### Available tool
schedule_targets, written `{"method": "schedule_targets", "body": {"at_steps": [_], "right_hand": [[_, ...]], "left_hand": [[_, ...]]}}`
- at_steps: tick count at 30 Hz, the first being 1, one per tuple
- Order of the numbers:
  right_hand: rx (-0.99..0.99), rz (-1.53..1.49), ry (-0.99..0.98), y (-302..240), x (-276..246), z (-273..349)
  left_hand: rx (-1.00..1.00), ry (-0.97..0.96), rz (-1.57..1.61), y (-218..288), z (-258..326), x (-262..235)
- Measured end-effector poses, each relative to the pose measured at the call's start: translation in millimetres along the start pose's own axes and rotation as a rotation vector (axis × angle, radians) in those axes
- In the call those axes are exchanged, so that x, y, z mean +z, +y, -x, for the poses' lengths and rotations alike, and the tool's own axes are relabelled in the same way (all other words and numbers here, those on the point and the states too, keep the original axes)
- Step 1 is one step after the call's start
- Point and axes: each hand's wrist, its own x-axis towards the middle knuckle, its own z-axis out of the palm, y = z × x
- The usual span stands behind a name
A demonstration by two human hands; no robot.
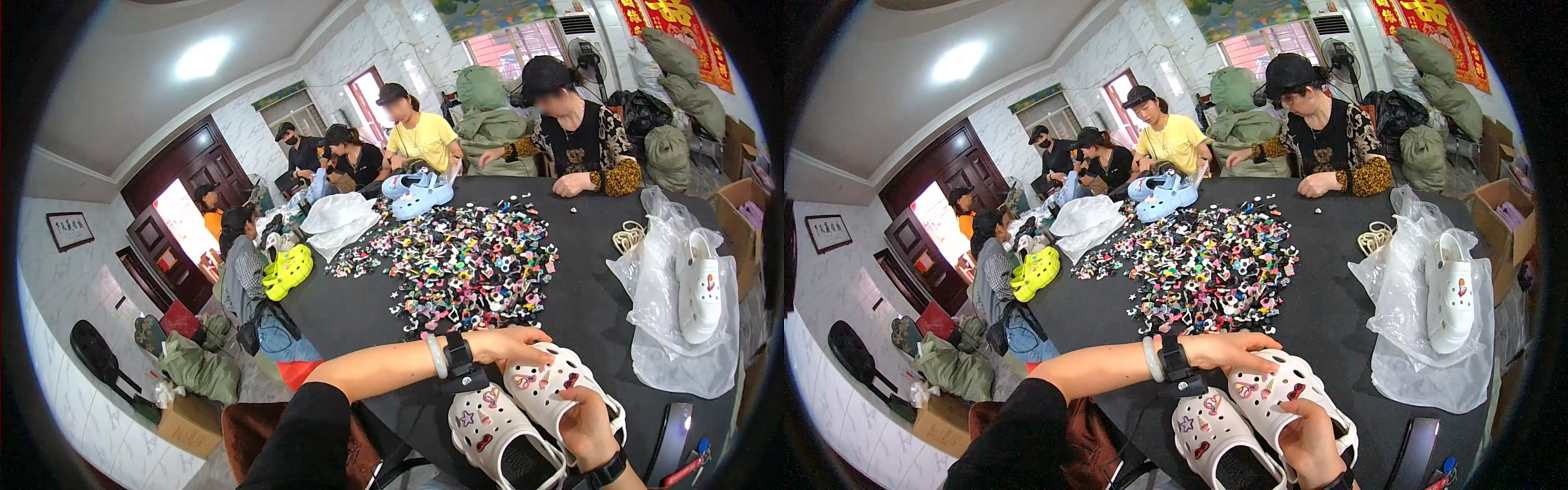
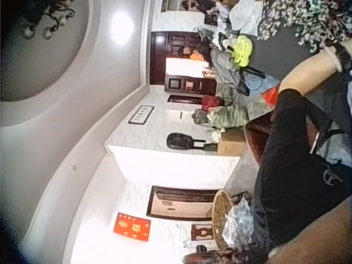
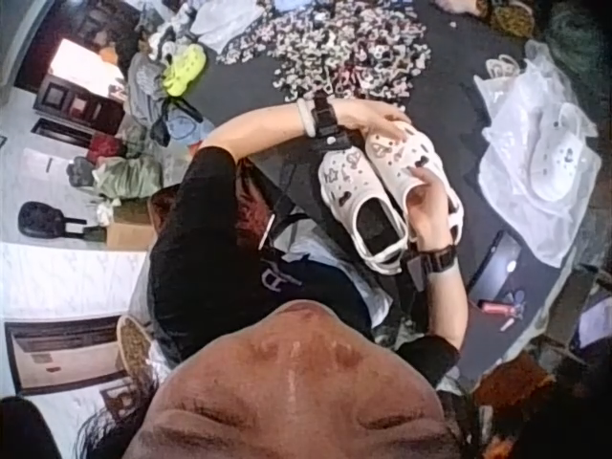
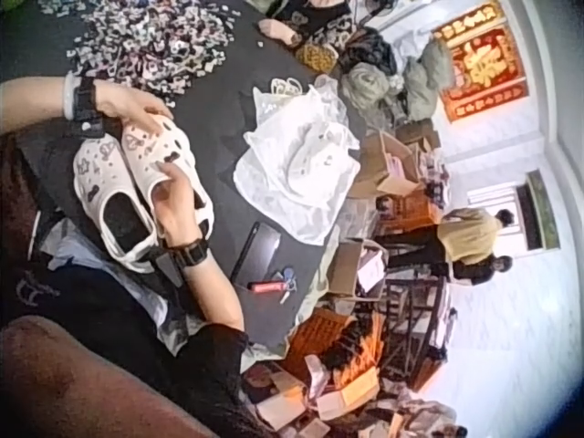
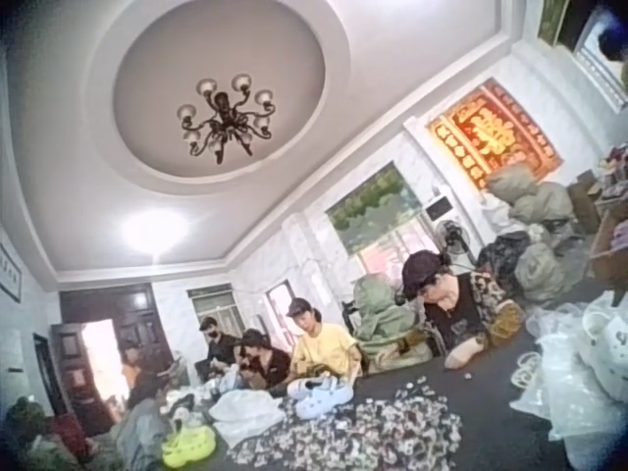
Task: Decorating white clogs with charms and then packing them into plastic bags for shipping.
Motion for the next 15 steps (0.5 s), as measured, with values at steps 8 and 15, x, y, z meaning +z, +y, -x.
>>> {"method": "schedule_targets", "body": {"at_steps": [8, 15], "right_hand": [[0.029, 0.023, -0.004, 0.3, -2.9, -3.3], [-0.017, 0.055, 0.016, 0.3, -5.9, -4.5]], "left_hand": [[0.020, 0.128, -0.212, -23.6, -23.8, 5.0], [0.059, 0.115, -0.236, -17.3, -21.9, 7.4]]}}
